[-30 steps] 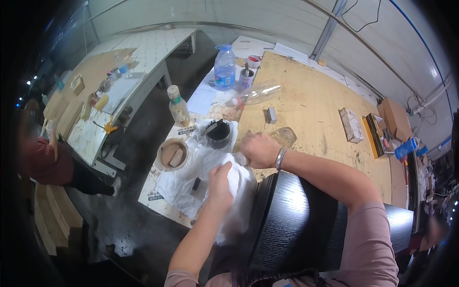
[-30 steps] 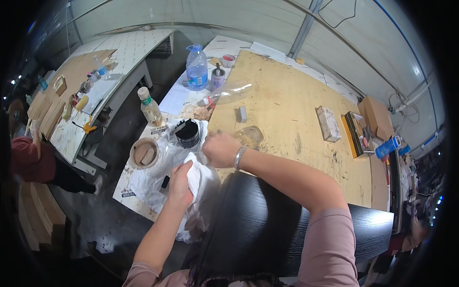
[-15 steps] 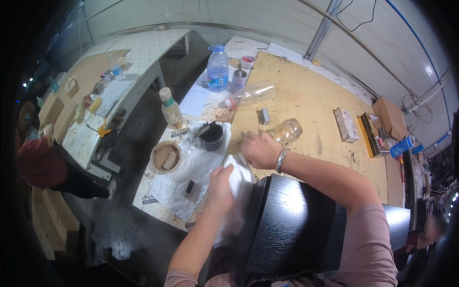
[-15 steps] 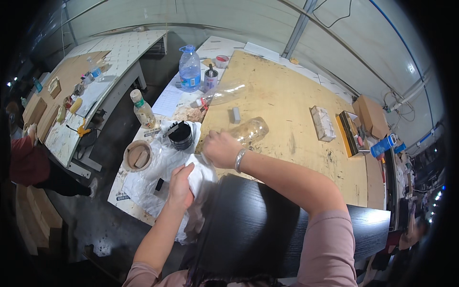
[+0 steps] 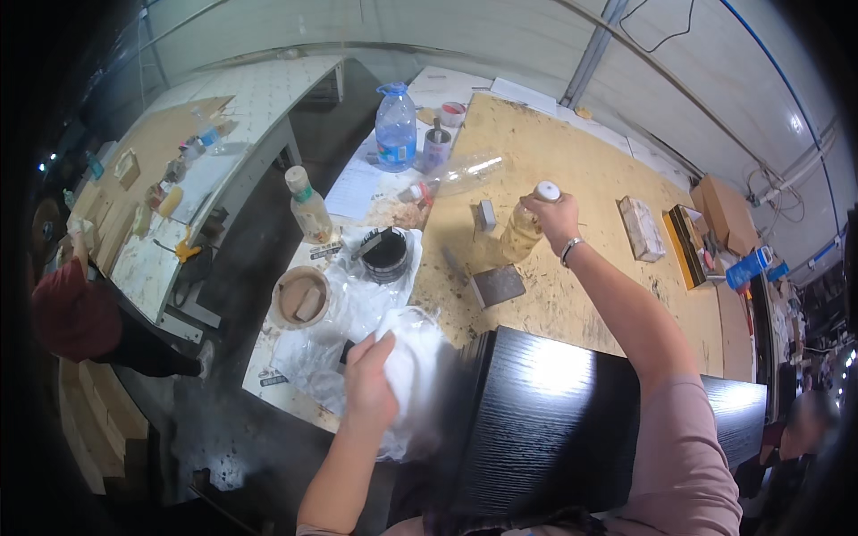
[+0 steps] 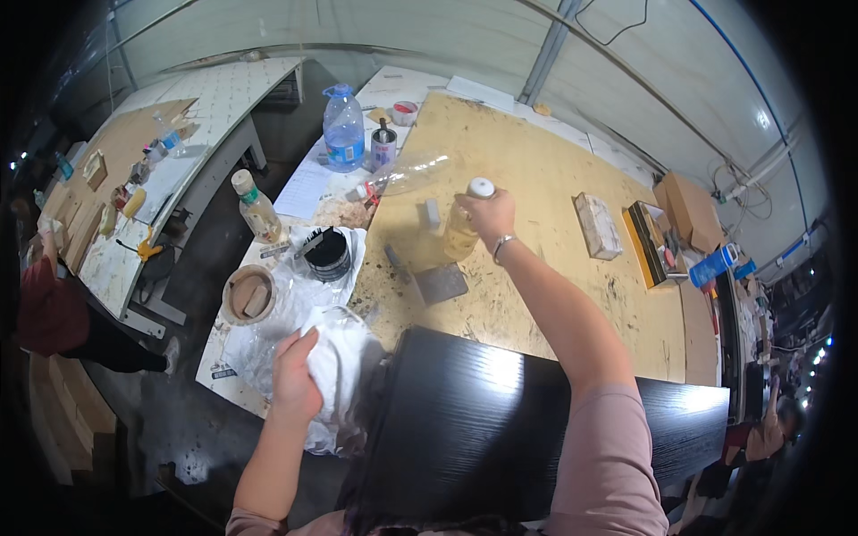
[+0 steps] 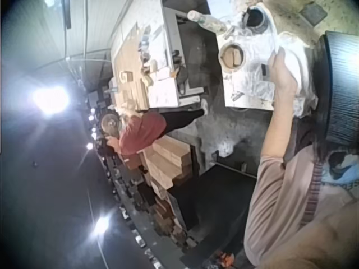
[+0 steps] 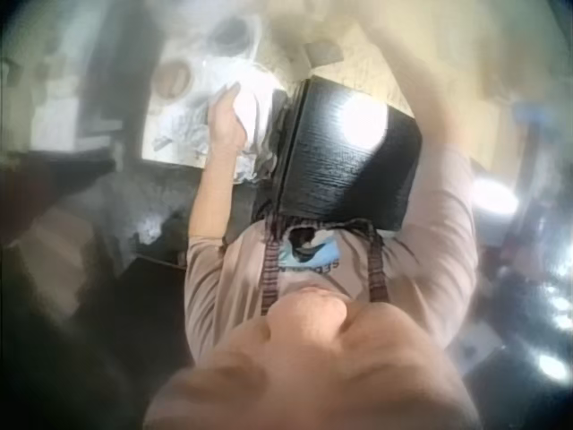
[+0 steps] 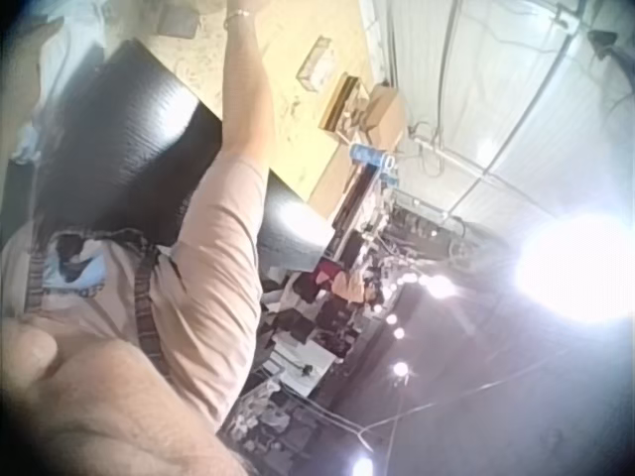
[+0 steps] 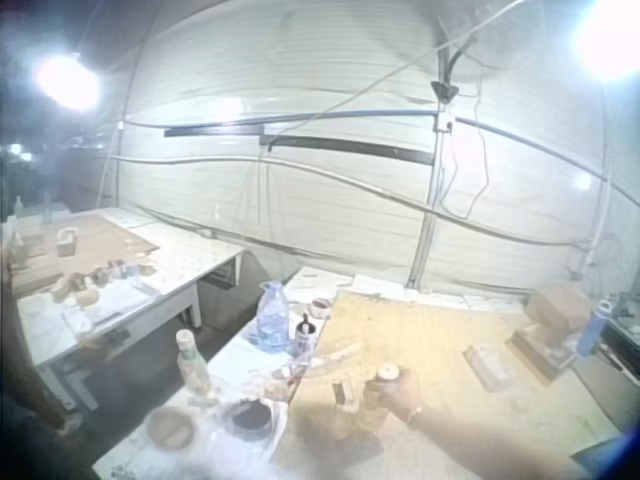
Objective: The person wipes a black wooden panel with a white cloth, then uses a small rectangular sanding block to rub the surface. They repeatedly wipe the panel with the cloth, flip it over to clean the other side, and continue alternating between sanding and wiping across the panel's surface.
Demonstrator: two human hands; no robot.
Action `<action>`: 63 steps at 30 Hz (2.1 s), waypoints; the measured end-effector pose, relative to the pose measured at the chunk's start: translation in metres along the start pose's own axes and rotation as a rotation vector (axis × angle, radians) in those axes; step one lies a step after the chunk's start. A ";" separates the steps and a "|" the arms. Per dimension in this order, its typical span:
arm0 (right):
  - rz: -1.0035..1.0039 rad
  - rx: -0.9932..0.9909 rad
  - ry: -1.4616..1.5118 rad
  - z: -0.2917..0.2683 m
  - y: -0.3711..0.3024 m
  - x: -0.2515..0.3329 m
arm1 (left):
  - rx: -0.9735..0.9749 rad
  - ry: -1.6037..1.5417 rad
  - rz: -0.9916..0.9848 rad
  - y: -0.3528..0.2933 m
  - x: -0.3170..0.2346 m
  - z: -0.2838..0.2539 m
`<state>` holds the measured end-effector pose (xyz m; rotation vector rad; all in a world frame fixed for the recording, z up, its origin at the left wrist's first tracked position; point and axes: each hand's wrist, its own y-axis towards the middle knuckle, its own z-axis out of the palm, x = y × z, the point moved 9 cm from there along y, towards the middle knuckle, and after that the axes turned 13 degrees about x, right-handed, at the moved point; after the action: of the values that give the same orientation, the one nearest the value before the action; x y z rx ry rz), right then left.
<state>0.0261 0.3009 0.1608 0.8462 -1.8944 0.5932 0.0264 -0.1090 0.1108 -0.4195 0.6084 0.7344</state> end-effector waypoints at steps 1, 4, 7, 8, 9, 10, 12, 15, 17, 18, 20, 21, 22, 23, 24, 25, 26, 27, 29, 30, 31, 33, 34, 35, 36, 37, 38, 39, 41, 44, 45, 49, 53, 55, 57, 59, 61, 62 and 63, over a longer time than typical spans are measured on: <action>0.041 -0.039 0.103 -0.007 0.007 -0.015 | -0.014 -0.011 -0.009 -0.009 -0.005 -0.002; -0.002 -0.069 0.019 -0.016 0.014 -0.040 | -0.050 0.049 0.033 -0.034 -0.020 -0.009; 0.065 -0.034 -0.015 -0.036 0.017 -0.054 | -0.012 0.128 0.066 -0.057 -0.038 -0.001; 0.153 0.064 -0.132 -0.043 0.013 -0.058 | -0.009 0.168 0.065 -0.066 -0.041 0.000; 0.165 0.091 -0.191 -0.060 0.012 -0.071 | 0.012 0.216 0.061 -0.072 -0.046 0.008; 0.193 0.118 -0.309 -0.063 0.004 -0.063 | 0.005 0.291 0.067 -0.084 -0.051 0.011; 0.060 0.134 -0.459 -0.062 -0.031 -0.025 | -0.002 0.430 0.088 -0.108 -0.061 0.021; -0.026 0.399 -0.510 -0.037 -0.118 0.035 | 0.027 0.842 0.115 -0.154 -0.071 0.032; 0.006 0.554 -0.455 -0.029 -0.169 0.039 | 0.142 1.205 0.223 -0.171 -0.076 0.060; -0.033 0.586 -0.494 -0.026 -0.190 0.040 | 0.185 1.288 0.243 -0.178 -0.076 0.074; -0.053 0.657 -0.517 -0.019 -0.220 0.040 | 0.285 1.456 0.291 -0.189 -0.071 0.106; -0.053 0.643 -0.523 -0.019 -0.223 0.041 | 0.284 1.536 0.315 -0.195 -0.065 0.116; -0.059 0.632 -0.528 -0.017 -0.223 0.043 | 0.294 1.639 0.326 -0.201 -0.056 0.123; -0.065 0.622 -0.534 -0.016 -0.223 0.044 | 0.321 1.729 0.323 -0.205 -0.048 0.134; -0.070 0.603 -0.542 -0.015 -0.222 0.045 | 0.347 1.818 0.318 -0.209 -0.040 0.144; -0.071 0.580 -0.553 -0.016 -0.222 0.043 | 0.340 1.811 0.360 -0.212 -0.033 0.145; -0.073 0.558 -0.564 -0.016 -0.222 0.043 | 0.335 1.866 0.365 -0.217 -0.033 0.147; -0.087 0.551 -0.582 -0.014 -0.222 0.045 | 0.330 1.921 0.369 -0.221 -0.036 0.148; -0.104 0.530 -0.624 -0.014 -0.224 0.047 | 0.310 1.980 0.376 -0.227 -0.035 0.148; -0.103 0.530 -0.611 -0.015 -0.223 0.045 | 0.321 2.008 0.404 -0.225 -0.034 0.151; -0.105 0.535 -0.600 -0.014 -0.221 0.043 | 0.326 2.033 0.430 -0.220 -0.035 0.153; -0.086 0.548 -0.601 -0.012 -0.223 0.043 | 0.303 2.068 0.478 -0.218 -0.034 0.157; -0.088 0.546 -0.604 -0.013 -0.222 0.043 | 0.309 2.084 0.476 -0.220 -0.034 0.158; -0.090 0.543 -0.608 -0.014 -0.222 0.041 | 0.315 2.101 0.475 -0.226 -0.038 0.159; -0.092 0.540 -0.610 -0.015 -0.221 0.040 | 0.321 2.118 0.474 -0.230 -0.042 0.158; -0.094 0.535 -0.608 -0.015 -0.221 0.040 | 0.256 2.116 0.490 -0.234 -0.052 0.151; -0.095 0.529 -0.604 -0.016 -0.221 0.039 | 0.157 2.113 0.488 -0.236 -0.064 0.144; -0.096 0.523 -0.600 -0.018 -0.222 0.040 | 0.096 2.022 0.476 -0.236 -0.071 0.139; -0.073 0.528 -0.599 -0.015 -0.220 0.038 | 0.076 1.906 0.512 -0.234 -0.073 0.140; -0.069 0.518 -0.633 -0.015 -0.222 0.043 | 0.307 1.946 0.565 -0.217 -0.043 0.184; -0.071 0.512 -0.650 -0.014 -0.223 0.046 | 0.350 1.965 0.478 -0.214 -0.036 0.179; -0.051 0.503 -0.626 -0.020 -0.223 0.045 | 0.161 1.967 0.417 -0.208 -0.065 0.158; -0.071 0.478 -0.626 -0.020 -0.223 0.045 | 0.477 1.852 0.517 -0.192 -0.024 0.224; -0.079 0.473 -0.648 -0.020 -0.225 0.049 | 0.730 1.909 0.460 -0.186 0.021 0.249; -0.074 0.485 -0.661 -0.020 -0.228 0.055 | 0.814 1.955 0.347 -0.178 0.035 0.234; -0.094 0.480 -0.630 -0.022 -0.226 0.051 | 0.684 2.076 0.345 -0.159 0.017 0.219; -0.101 0.479 -0.615 -0.023 -0.227 0.052 | 0.567 2.113 0.433 -0.143 0.014 0.215; -0.111 0.478 -0.631 -0.021 -0.228 0.052 | 0.615 2.086 0.452 -0.146 0.023 0.221; -0.122 0.478 -0.648 -0.018 -0.229 0.052 | 0.661 2.060 0.470 -0.150 0.034 0.229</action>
<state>0.1946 0.1505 0.2265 1.6015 -2.2816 0.7745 0.2386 -0.0673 0.2819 -0.2754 2.8521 0.2245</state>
